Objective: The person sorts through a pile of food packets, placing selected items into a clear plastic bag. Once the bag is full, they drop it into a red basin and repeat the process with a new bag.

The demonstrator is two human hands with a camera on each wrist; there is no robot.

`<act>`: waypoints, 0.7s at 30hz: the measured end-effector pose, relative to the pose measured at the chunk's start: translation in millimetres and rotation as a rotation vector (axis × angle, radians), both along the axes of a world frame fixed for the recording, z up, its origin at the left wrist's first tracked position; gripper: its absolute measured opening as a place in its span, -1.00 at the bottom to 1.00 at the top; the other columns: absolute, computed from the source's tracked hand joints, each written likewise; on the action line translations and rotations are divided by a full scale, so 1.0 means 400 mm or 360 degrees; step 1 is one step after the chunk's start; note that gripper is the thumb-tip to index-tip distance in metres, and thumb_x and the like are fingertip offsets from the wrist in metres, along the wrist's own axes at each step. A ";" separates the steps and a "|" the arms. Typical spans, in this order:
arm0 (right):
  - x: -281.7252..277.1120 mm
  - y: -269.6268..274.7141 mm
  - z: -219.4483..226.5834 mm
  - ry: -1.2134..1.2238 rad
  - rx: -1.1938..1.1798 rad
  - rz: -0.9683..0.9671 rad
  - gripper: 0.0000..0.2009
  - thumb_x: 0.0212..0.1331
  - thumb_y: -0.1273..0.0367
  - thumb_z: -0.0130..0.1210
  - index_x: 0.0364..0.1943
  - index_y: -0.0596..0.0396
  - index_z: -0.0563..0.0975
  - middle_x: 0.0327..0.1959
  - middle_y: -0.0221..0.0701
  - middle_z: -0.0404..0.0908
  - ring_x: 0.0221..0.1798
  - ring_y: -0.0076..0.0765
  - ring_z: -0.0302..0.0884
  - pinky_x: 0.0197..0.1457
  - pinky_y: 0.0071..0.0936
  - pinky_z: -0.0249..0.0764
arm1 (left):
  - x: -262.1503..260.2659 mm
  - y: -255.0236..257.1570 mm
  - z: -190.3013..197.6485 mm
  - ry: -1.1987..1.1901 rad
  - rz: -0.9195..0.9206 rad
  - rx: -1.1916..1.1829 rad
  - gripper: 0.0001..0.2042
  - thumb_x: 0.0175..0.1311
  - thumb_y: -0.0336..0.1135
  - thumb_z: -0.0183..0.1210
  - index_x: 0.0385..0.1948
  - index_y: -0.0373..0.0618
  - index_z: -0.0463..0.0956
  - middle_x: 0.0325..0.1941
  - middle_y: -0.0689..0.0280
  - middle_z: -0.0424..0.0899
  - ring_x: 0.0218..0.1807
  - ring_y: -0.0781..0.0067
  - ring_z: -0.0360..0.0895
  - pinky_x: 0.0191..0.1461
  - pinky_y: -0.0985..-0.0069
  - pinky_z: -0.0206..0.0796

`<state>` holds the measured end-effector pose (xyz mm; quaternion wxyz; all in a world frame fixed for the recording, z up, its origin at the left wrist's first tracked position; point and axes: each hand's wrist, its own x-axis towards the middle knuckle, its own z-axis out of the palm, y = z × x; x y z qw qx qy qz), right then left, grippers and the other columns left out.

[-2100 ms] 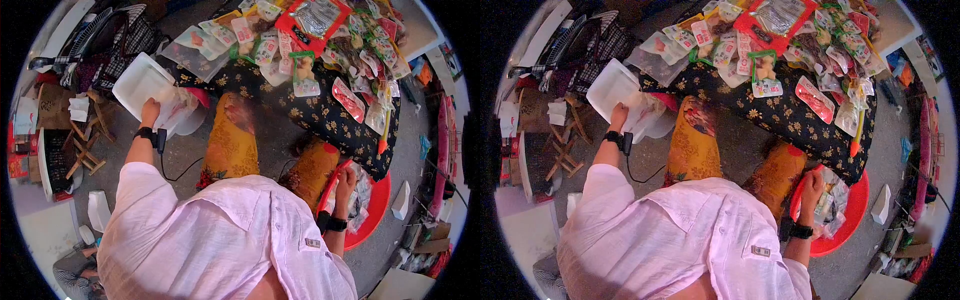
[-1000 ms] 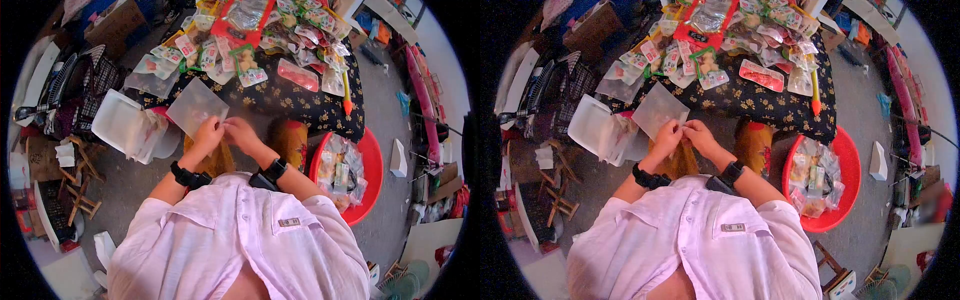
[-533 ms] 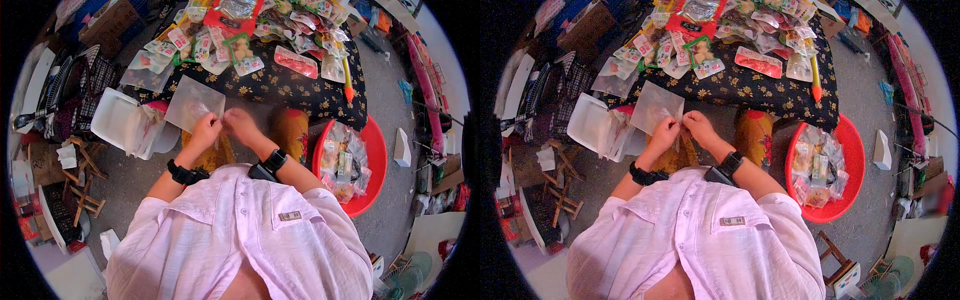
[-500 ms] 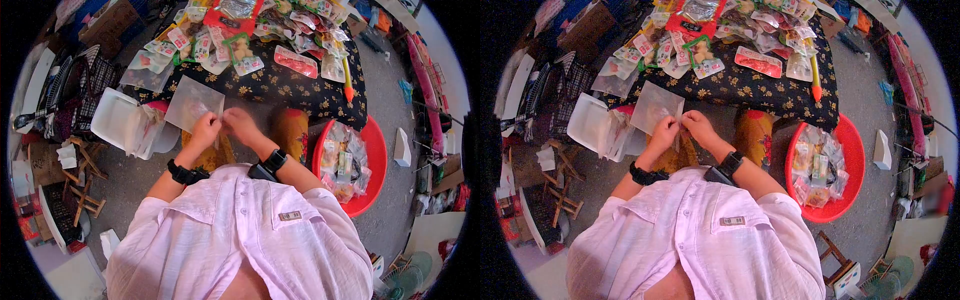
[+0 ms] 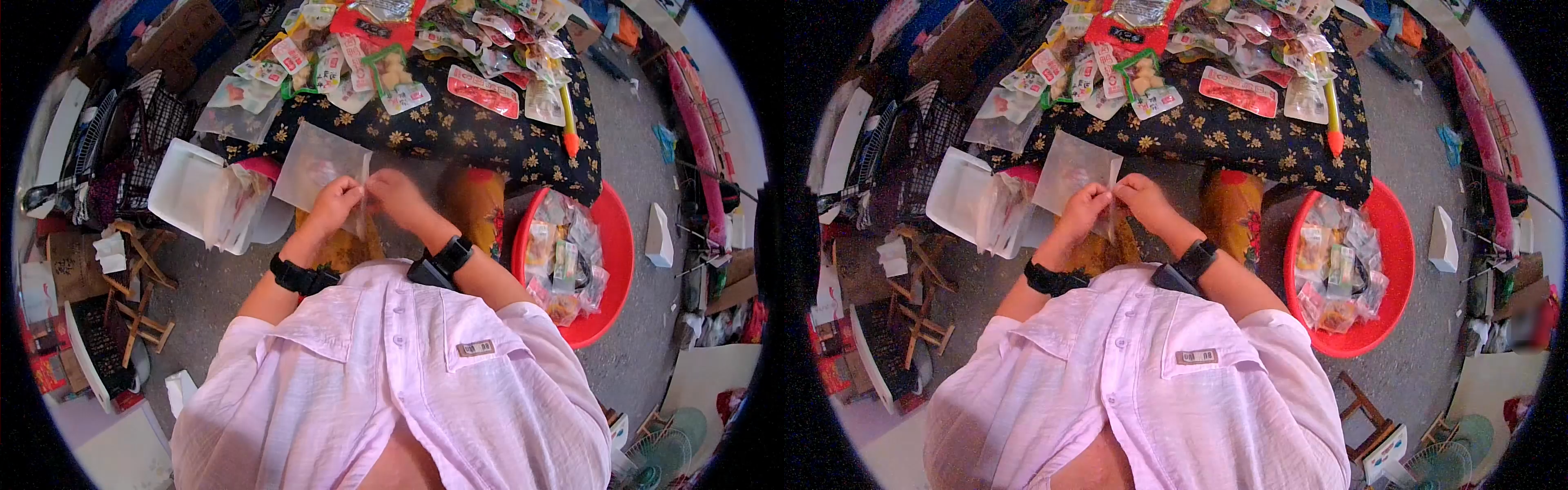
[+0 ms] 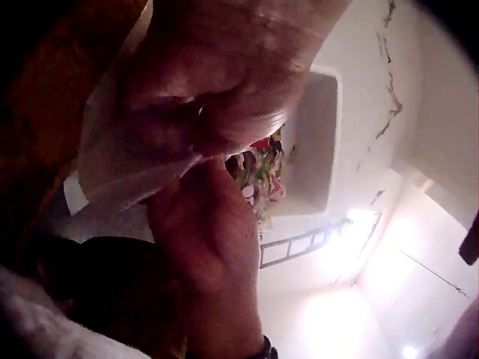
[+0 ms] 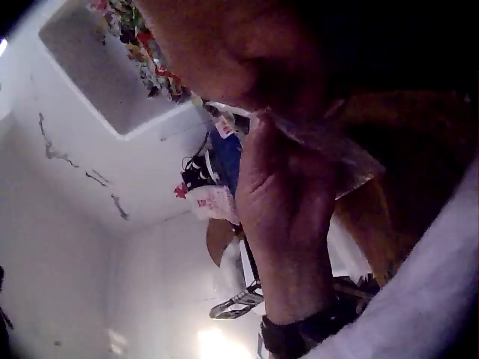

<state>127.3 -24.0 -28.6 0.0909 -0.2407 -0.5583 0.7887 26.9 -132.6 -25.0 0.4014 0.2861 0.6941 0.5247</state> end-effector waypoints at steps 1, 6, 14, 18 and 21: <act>0.002 0.001 -0.004 0.0054 -0.0090 -0.0015 -0.88 0.00 0.38 -0.08 -0.49 0.16 0.40 -0.57 -0.47 0.40 -0.55 -0.57 0.34 -0.52 -0.64 0.31 | 0.002 0.000 0.007 -0.0101 0.0022 0.0007 -0.89 0.04 -0.36 -0.03 -0.57 -0.18 0.36 -0.63 0.42 0.39 -0.55 0.65 0.29 -0.48 0.68 0.15; 0.007 -0.007 0.023 0.0008 -0.0161 -0.0049 -0.89 0.01 0.39 -0.08 -0.51 0.15 0.39 -0.54 -0.47 0.40 -0.51 -0.58 0.34 -0.51 -0.64 0.32 | -0.006 -0.005 -0.011 -0.0256 -0.0051 0.0067 -0.93 0.04 -0.39 -0.03 -0.57 -0.13 0.36 -0.61 0.45 0.37 -0.54 0.68 0.25 -0.46 0.71 0.13; 0.014 0.008 0.000 0.0091 0.0027 0.0084 -0.91 -0.07 0.41 -0.05 -0.50 0.14 0.40 -0.49 -0.43 0.40 -0.42 -0.47 0.36 -0.42 -0.57 0.36 | -0.006 -0.005 -0.008 -0.0343 -0.0073 0.0138 -0.93 0.00 -0.40 -0.01 -0.61 -0.12 0.35 -0.64 0.48 0.33 -0.55 0.68 0.24 -0.48 0.71 0.09; 0.014 0.015 -0.039 0.0173 0.0442 0.0031 -0.92 -0.09 0.42 -0.05 -0.50 0.13 0.39 -0.50 -0.43 0.40 -0.43 -0.44 0.37 -0.41 -0.56 0.36 | -0.032 -0.016 -0.021 -0.0479 0.0188 0.0199 -0.93 -0.02 -0.39 -0.01 -0.61 -0.13 0.33 -0.65 0.43 0.34 -0.57 0.61 0.26 -0.48 0.67 0.12; 0.017 0.017 -0.011 0.0265 0.0673 -0.0014 -0.91 -0.02 0.42 -0.11 -0.52 0.14 0.37 -0.56 -0.48 0.37 -0.49 -0.53 0.37 -0.45 -0.61 0.36 | -0.032 -0.022 0.009 0.0543 0.0284 0.0098 -0.91 -0.01 -0.37 -0.04 -0.55 -0.17 0.33 -0.63 0.26 0.38 -0.54 0.42 0.33 -0.46 0.55 0.17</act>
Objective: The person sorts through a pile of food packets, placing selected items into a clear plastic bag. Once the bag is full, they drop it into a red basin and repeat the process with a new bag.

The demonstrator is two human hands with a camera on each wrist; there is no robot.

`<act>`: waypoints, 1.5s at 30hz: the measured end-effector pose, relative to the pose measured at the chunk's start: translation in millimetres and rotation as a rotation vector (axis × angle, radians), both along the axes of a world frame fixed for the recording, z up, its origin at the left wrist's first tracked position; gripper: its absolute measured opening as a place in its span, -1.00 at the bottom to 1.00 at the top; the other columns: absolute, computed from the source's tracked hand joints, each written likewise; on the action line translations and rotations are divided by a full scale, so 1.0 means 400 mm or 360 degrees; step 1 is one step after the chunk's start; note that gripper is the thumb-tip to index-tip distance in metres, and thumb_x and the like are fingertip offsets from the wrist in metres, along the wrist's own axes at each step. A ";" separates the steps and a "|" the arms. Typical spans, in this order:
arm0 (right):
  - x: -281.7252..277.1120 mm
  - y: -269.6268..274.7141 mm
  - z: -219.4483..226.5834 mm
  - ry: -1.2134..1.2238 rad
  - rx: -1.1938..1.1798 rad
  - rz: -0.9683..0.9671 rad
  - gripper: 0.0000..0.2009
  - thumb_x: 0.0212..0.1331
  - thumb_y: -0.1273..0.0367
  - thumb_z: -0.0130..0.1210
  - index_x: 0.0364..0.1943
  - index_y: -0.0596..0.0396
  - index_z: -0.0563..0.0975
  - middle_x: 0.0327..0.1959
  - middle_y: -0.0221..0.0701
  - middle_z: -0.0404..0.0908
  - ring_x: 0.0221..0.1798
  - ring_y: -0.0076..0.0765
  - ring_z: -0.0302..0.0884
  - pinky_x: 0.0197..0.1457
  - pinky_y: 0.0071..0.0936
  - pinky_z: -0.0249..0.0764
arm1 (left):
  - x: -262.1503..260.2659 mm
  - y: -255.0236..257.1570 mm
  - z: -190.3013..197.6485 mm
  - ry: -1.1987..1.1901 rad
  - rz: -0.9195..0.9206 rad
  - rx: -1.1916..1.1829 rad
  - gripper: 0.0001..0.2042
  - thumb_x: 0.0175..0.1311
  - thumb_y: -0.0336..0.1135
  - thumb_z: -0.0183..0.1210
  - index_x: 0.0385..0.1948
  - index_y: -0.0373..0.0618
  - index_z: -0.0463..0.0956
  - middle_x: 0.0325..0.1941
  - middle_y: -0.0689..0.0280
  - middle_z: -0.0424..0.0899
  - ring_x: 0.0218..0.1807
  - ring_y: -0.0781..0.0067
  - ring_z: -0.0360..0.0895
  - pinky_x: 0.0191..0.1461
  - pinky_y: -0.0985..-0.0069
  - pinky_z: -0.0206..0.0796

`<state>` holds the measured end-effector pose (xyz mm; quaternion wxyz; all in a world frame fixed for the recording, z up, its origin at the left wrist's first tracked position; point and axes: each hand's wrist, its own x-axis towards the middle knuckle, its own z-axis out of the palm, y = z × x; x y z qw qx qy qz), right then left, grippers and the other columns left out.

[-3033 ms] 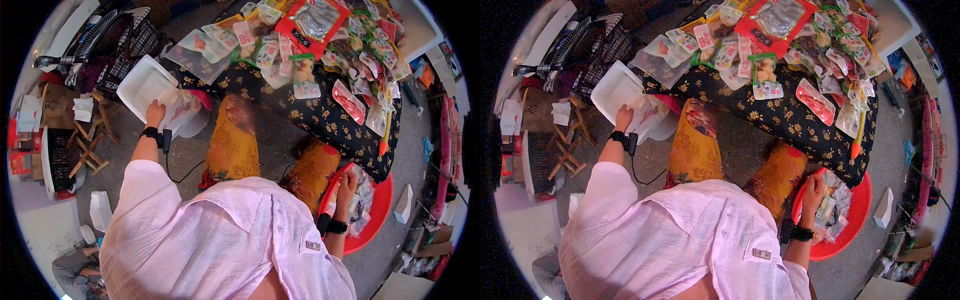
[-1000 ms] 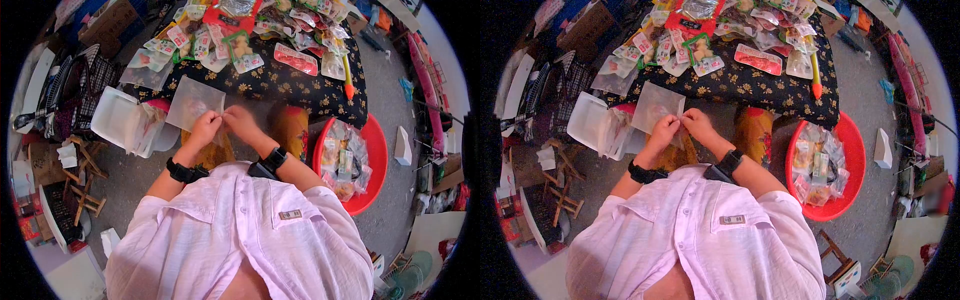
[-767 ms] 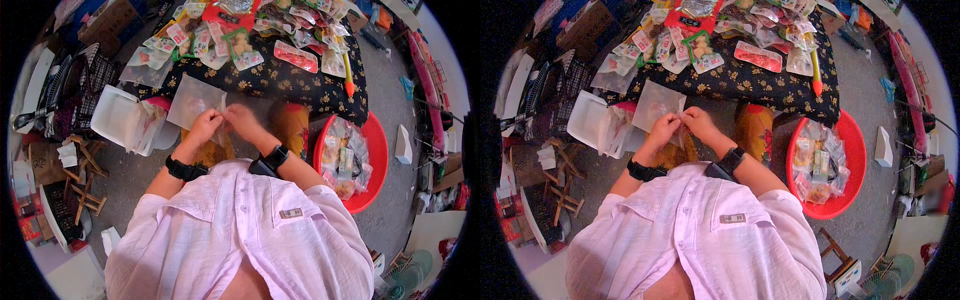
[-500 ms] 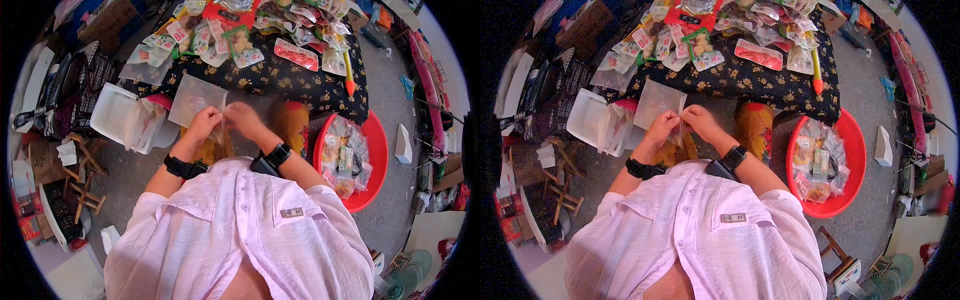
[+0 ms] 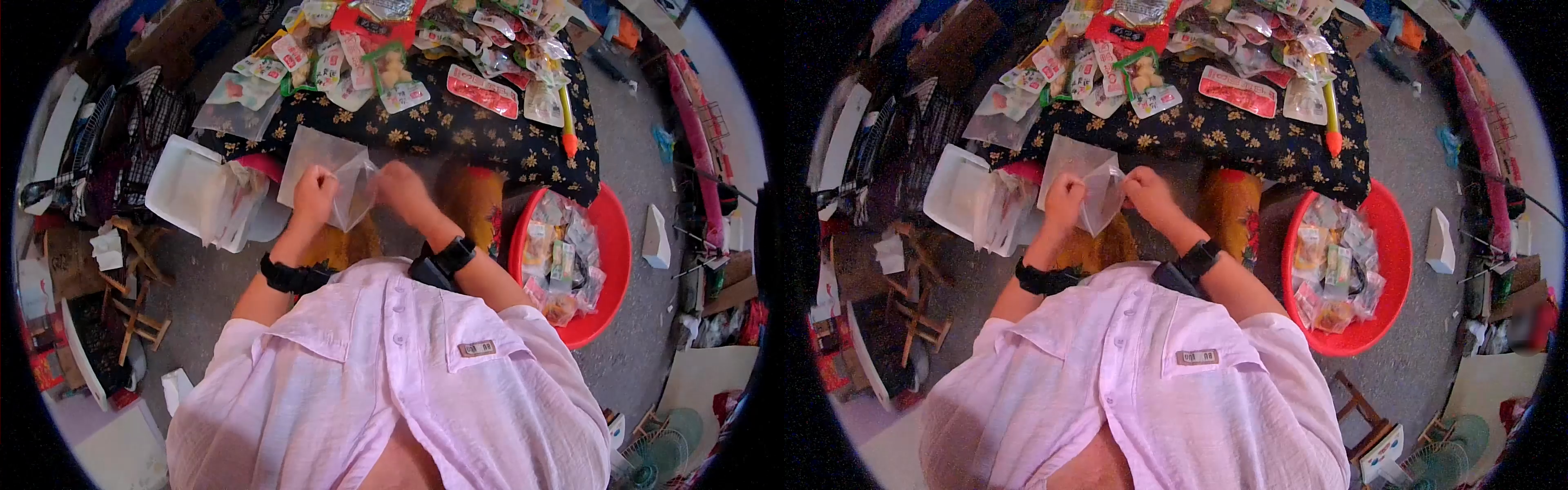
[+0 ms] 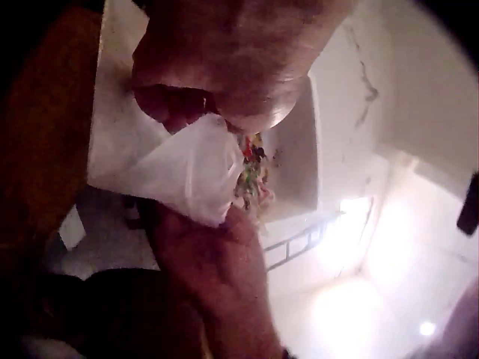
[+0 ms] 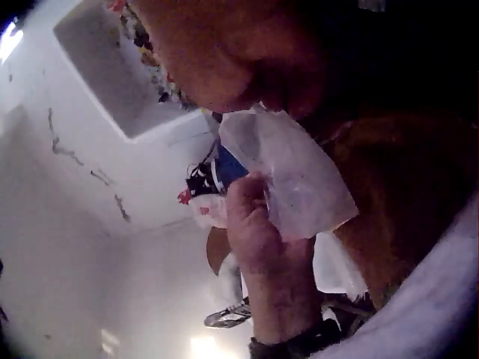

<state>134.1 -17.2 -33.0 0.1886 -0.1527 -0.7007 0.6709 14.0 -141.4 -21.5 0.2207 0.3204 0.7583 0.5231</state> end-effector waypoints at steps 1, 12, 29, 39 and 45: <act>-0.005 0.000 0.010 -0.0005 -0.0108 0.0014 -0.91 -0.02 0.42 -0.11 -0.52 0.14 0.37 -0.57 -0.48 0.37 -0.50 -0.53 0.37 -0.45 -0.61 0.35 | 0.010 -0.006 0.019 0.0493 0.0027 -0.0085 -0.90 0.00 -0.36 -0.04 -0.52 -0.18 0.33 -0.61 0.19 0.40 -0.53 0.34 0.36 -0.46 0.50 0.19; -0.057 0.075 0.139 -0.0110 0.0145 -0.0164 -0.86 -0.03 0.37 -0.05 -0.49 0.18 0.39 -0.55 -0.37 0.42 -0.49 -0.47 0.36 -0.40 -0.54 0.33 | -0.004 -0.054 0.135 0.1381 0.0221 0.0033 -0.71 -0.01 -0.41 -0.05 -0.17 -0.13 0.32 -0.43 0.09 0.47 -0.42 0.11 0.41 -0.40 0.32 0.25; -0.128 0.237 0.122 -0.0627 0.1845 -0.0497 -0.54 -0.33 0.15 0.13 -0.24 -0.01 0.38 -0.26 -0.29 0.36 -0.11 -0.14 0.28 -0.19 -0.11 0.21 | -0.094 0.175 0.251 0.1774 0.0121 -0.0315 -0.68 -0.04 -0.34 -0.14 -0.16 -0.04 0.32 -0.51 0.15 0.47 -0.45 0.08 0.41 -0.38 0.22 0.24; -0.035 0.276 0.124 -0.0800 0.1840 -0.0820 -0.65 -0.27 0.12 0.09 -0.38 0.01 0.44 -0.25 -0.28 0.40 -0.09 -0.15 0.30 -0.14 -0.05 0.15 | -0.012 0.331 0.094 0.1195 -0.0226 -0.0706 -0.78 -0.01 -0.34 -0.21 -0.33 -0.08 0.36 -0.53 0.07 0.50 -0.44 0.01 0.44 -0.39 0.16 0.26; -0.038 0.297 0.127 -0.0851 0.1335 -0.0599 -0.69 -0.24 0.18 0.10 -0.45 0.12 0.45 -0.40 -0.28 0.45 -0.27 -0.17 0.40 -0.26 -0.28 0.28 | -0.021 0.329 0.084 0.1130 -0.0199 -0.0590 -0.79 -0.01 -0.34 -0.20 -0.35 -0.10 0.36 -0.53 0.06 0.50 -0.44 -0.01 0.44 -0.38 0.14 0.25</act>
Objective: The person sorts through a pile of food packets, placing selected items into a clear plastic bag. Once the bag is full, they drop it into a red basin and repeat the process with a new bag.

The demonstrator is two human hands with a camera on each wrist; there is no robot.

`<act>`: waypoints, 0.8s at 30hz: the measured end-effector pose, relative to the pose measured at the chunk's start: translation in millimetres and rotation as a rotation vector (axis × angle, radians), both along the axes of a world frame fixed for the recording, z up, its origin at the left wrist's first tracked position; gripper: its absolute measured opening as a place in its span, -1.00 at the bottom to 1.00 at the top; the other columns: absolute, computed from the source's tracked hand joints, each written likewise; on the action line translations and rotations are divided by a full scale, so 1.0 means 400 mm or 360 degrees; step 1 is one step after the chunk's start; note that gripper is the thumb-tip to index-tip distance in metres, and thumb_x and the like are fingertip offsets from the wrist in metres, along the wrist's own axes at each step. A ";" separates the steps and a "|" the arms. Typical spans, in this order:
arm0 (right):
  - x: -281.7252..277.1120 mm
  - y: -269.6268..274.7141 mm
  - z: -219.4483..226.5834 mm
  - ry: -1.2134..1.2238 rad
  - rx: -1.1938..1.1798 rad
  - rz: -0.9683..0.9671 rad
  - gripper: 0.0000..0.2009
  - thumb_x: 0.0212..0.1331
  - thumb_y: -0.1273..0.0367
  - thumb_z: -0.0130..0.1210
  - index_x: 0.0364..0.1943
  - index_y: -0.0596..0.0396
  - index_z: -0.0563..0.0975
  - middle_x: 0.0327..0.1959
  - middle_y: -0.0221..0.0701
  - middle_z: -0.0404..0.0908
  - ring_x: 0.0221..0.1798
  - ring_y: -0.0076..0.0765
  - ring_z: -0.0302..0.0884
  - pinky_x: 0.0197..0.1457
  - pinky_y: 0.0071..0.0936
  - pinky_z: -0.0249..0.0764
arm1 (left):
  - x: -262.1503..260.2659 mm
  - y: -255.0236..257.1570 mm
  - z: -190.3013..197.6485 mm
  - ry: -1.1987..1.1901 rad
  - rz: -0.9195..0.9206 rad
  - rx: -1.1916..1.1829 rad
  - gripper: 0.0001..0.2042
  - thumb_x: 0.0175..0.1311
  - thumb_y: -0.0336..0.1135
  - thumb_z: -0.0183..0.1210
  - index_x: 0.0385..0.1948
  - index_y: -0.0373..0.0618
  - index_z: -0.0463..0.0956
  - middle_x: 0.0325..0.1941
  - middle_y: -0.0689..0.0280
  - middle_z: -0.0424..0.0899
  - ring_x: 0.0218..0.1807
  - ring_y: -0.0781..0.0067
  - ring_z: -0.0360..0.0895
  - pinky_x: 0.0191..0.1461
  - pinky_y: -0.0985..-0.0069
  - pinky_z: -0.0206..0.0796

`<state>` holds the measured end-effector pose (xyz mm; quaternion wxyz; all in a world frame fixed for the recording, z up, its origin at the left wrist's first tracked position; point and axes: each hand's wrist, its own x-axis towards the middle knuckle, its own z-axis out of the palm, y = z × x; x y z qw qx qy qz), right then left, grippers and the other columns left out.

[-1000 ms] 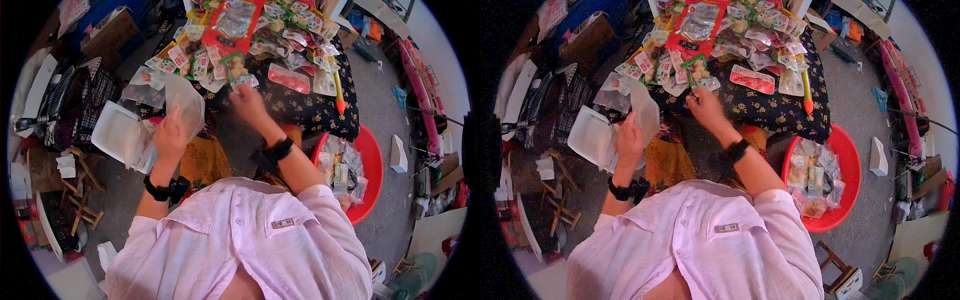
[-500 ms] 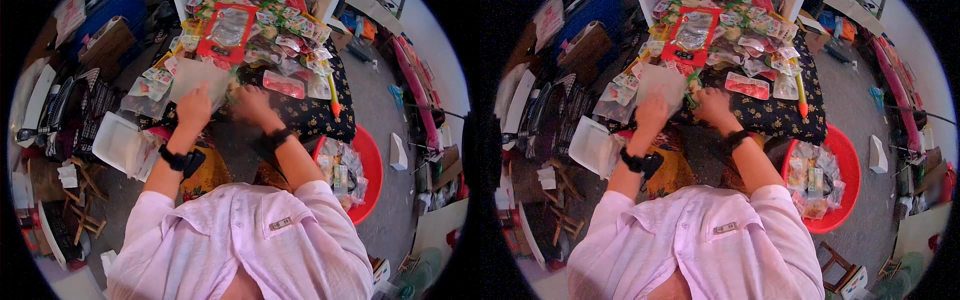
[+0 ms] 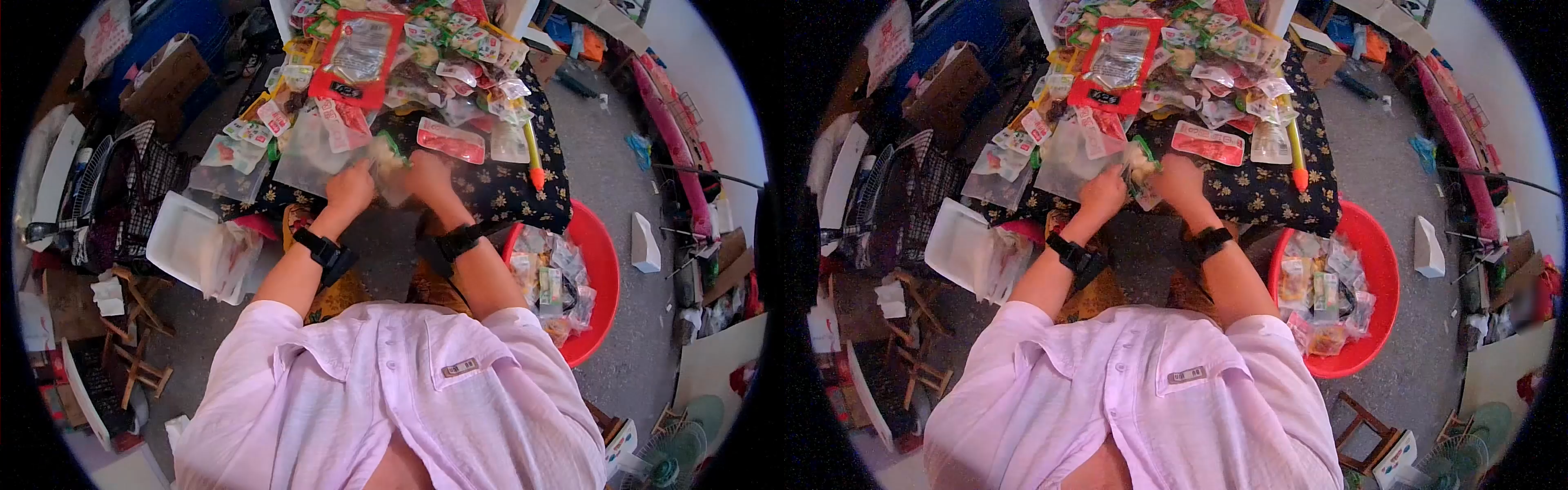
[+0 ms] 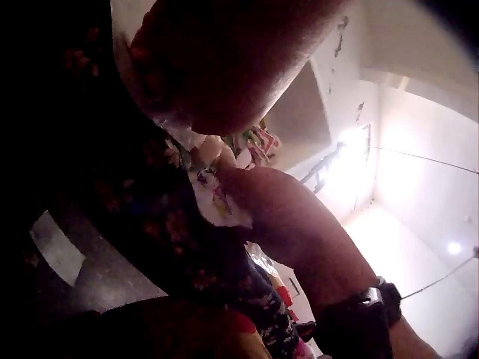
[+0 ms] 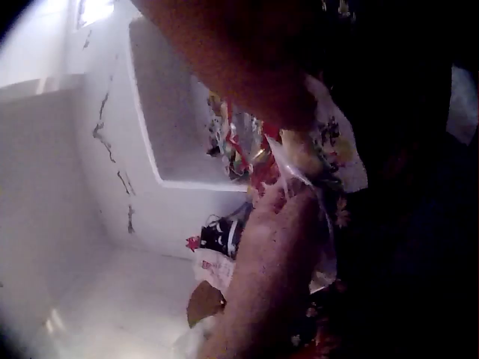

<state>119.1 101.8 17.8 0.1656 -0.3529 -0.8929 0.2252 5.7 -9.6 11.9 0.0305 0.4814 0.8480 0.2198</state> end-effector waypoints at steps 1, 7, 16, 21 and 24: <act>0.005 0.006 -0.011 0.0186 -0.0237 0.0031 -0.70 -0.24 0.20 0.11 -0.47 0.14 0.44 -0.45 -0.29 0.46 -0.32 -0.20 0.42 -0.30 -0.35 0.31 | -0.001 -0.002 -0.003 -0.0013 -0.0001 0.0043 -0.79 -0.01 -0.34 -0.20 -0.35 -0.11 0.36 -0.53 0.06 0.50 -0.44 -0.02 0.44 -0.38 0.14 0.24; 0.104 -0.015 -0.023 0.1571 -0.1321 -0.0079 -0.90 -0.16 0.51 0.04 -0.51 0.13 0.36 -0.57 -0.50 0.37 -0.47 -0.59 0.32 -0.44 -0.66 0.26 | -0.006 0.003 -0.025 -0.0057 0.0009 0.0117 -0.79 -0.02 -0.33 -0.18 -0.34 -0.12 0.34 -0.50 0.02 0.48 -0.40 -0.04 0.41 -0.34 0.12 0.21; 0.162 -0.030 0.028 0.1107 -0.1134 -0.0028 -0.90 -0.12 0.53 -0.01 -0.46 0.18 0.36 -0.52 -0.50 0.37 -0.46 -0.62 0.29 -0.43 -0.68 0.25 | 0.031 0.022 -0.011 -0.0215 -0.0061 0.0168 -0.71 -0.05 -0.33 -0.15 -0.22 -0.10 0.29 -0.38 0.03 0.47 -0.30 -0.07 0.38 -0.26 0.13 0.20; 0.167 0.005 0.013 0.1052 -0.1302 -0.0059 -0.84 -0.11 0.48 0.00 -0.39 0.22 0.38 -0.49 -0.46 0.40 -0.45 -0.56 0.32 -0.41 -0.62 0.28 | 0.051 0.013 0.017 -0.0347 -0.0230 0.0110 -0.69 -0.05 -0.33 -0.15 -0.20 -0.09 0.30 -0.32 0.00 0.45 -0.23 -0.07 0.35 -0.22 0.13 0.18; 0.176 0.017 0.038 0.0908 -0.1327 -0.0015 -0.81 -0.09 0.47 -0.01 -0.33 0.22 0.37 -0.45 -0.42 0.42 -0.43 -0.50 0.36 -0.37 -0.57 0.32 | 0.081 0.011 0.033 -0.0164 -0.0334 0.0012 -0.64 -0.04 -0.33 -0.17 -0.12 -0.13 0.27 -0.25 0.04 0.44 -0.22 -0.02 0.36 -0.17 0.19 0.18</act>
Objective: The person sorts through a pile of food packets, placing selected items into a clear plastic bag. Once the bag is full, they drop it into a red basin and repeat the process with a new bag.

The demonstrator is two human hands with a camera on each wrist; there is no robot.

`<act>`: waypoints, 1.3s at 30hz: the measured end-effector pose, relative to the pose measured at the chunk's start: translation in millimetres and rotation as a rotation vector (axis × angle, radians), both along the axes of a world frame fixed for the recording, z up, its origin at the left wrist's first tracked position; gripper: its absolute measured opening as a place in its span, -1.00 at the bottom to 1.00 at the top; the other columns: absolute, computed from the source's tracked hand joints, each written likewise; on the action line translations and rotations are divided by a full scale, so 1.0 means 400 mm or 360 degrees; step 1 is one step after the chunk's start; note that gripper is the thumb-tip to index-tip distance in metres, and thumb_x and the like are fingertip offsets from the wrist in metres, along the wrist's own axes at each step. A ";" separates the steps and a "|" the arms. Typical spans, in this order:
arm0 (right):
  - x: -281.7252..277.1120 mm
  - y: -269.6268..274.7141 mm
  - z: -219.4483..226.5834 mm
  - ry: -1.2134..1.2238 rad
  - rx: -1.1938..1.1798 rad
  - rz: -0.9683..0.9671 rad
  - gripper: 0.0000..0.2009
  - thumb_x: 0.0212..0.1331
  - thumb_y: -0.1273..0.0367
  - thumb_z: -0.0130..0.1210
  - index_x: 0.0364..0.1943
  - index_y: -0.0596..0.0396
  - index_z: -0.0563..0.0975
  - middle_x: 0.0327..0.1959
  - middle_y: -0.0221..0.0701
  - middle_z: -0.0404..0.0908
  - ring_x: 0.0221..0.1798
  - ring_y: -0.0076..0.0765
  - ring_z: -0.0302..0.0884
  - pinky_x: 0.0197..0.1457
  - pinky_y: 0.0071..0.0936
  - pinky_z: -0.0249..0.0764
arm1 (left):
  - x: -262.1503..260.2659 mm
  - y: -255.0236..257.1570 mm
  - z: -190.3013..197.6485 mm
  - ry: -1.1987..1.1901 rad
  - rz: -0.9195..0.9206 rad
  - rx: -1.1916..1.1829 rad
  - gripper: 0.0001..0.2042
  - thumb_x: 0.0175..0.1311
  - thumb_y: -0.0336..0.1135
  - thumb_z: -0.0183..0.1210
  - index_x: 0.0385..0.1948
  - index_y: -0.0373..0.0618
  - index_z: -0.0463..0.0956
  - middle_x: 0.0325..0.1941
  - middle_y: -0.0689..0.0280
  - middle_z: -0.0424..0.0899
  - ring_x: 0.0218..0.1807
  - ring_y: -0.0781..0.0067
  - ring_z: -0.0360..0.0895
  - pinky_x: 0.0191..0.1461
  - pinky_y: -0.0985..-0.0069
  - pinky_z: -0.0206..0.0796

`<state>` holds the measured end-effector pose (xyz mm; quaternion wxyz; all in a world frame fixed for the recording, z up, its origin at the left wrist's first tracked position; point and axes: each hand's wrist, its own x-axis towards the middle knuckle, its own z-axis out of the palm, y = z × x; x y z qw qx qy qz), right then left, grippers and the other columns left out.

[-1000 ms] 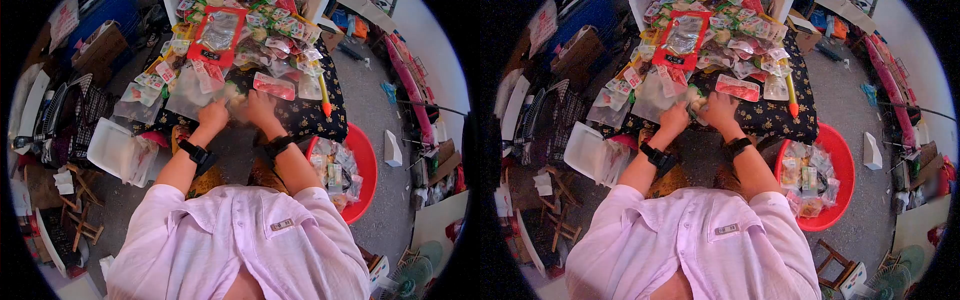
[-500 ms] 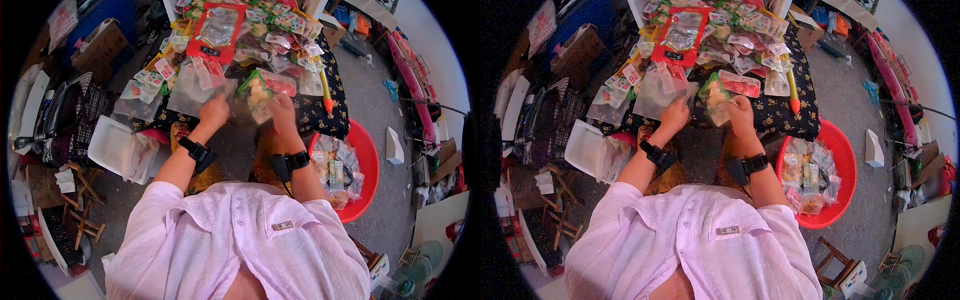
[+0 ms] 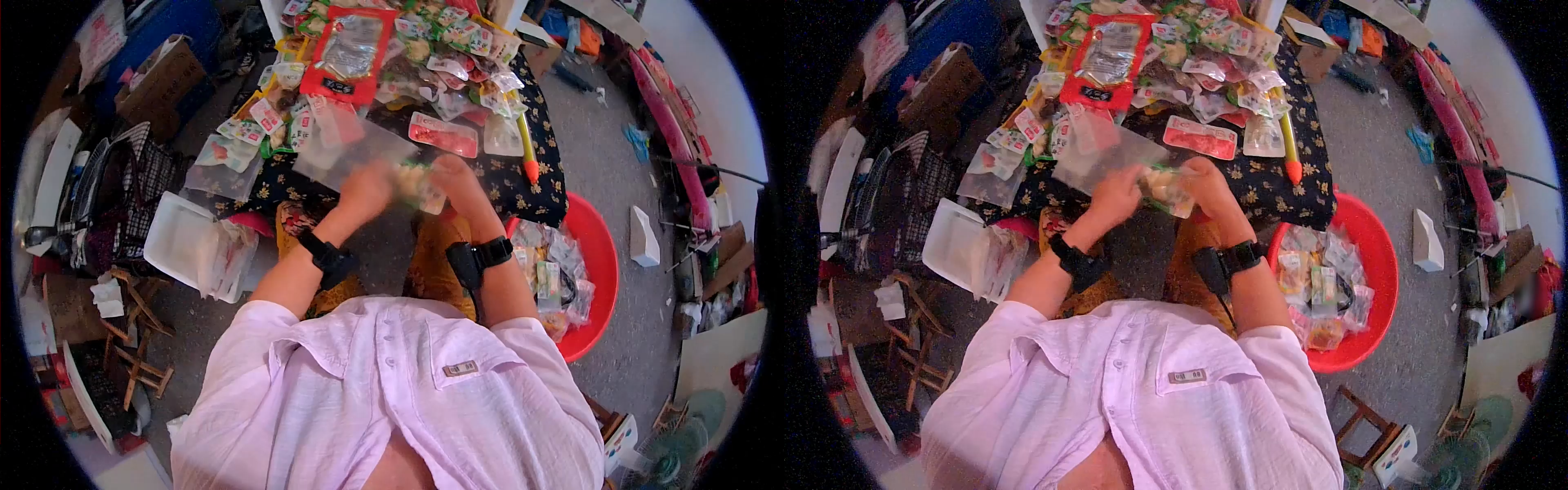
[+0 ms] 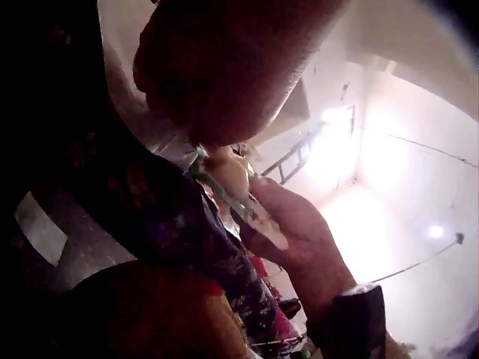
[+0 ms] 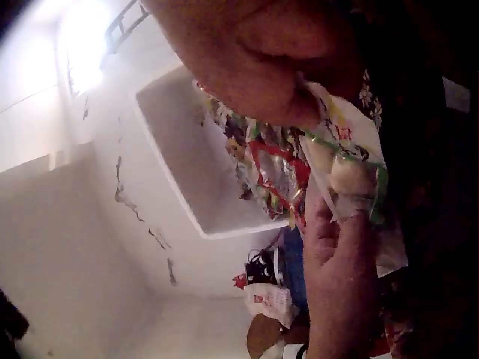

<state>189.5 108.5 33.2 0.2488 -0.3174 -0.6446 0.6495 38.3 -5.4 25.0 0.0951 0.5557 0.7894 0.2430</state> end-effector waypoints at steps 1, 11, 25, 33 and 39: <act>-0.005 0.008 0.003 -0.0028 -0.0034 0.0025 -0.80 -0.08 0.48 -0.02 -0.31 0.22 0.36 -0.43 -0.41 0.43 -0.41 -0.47 0.38 -0.35 -0.55 0.33 | 0.011 0.000 0.010 -0.0003 -0.0024 0.0018 -0.64 -0.03 -0.33 -0.18 -0.12 -0.11 0.27 -0.27 0.04 0.44 -0.23 -0.03 0.37 -0.18 0.18 0.18; -0.090 -0.036 -0.070 0.0890 -0.0962 -0.0121 -0.82 0.06 0.52 -0.22 -0.24 0.22 0.35 -0.28 -0.32 0.44 -0.31 -0.33 0.43 -0.27 -0.39 0.40 | 0.047 0.032 0.066 -0.0162 -0.0116 0.0077 -0.75 0.05 -0.27 -0.18 -0.23 -0.01 0.36 -0.31 0.09 0.46 -0.25 -0.01 0.37 -0.24 0.20 0.21; -0.069 -0.024 -0.037 -0.0184 -0.0465 0.0182 -0.84 -0.04 0.53 -0.20 -0.36 0.14 0.40 -0.65 -0.48 0.39 -0.71 -0.56 0.29 -0.75 -0.66 0.15 | 0.044 0.022 0.025 -0.0251 -0.0301 0.0153 -0.72 0.05 -0.30 -0.17 -0.17 -0.01 0.33 -0.27 0.09 0.45 -0.20 0.04 0.37 -0.20 0.26 0.21; -0.120 -0.030 -0.063 0.0385 -0.0790 -0.0108 -0.83 -0.05 0.55 -0.16 -0.32 0.17 0.39 -0.55 -0.43 0.43 -0.62 -0.51 0.36 -0.63 -0.66 0.29 | 0.007 0.015 0.012 -0.0239 -0.0456 0.0304 -0.69 0.00 -0.28 -0.09 -0.15 -0.04 0.33 -0.29 0.07 0.45 -0.22 0.03 0.36 -0.21 0.26 0.22; -0.054 -0.026 -0.097 0.0449 -0.0232 -0.0253 -0.83 -0.01 0.51 -0.12 -0.27 0.14 0.32 -0.45 -0.38 0.43 -0.47 -0.41 0.43 -0.51 -0.57 0.37 | -0.192 -0.078 0.023 0.0415 0.0323 0.0726 -0.79 -0.07 -0.32 0.02 -0.37 -0.17 0.38 -0.35 0.12 0.44 -0.26 0.09 0.36 -0.20 0.33 0.23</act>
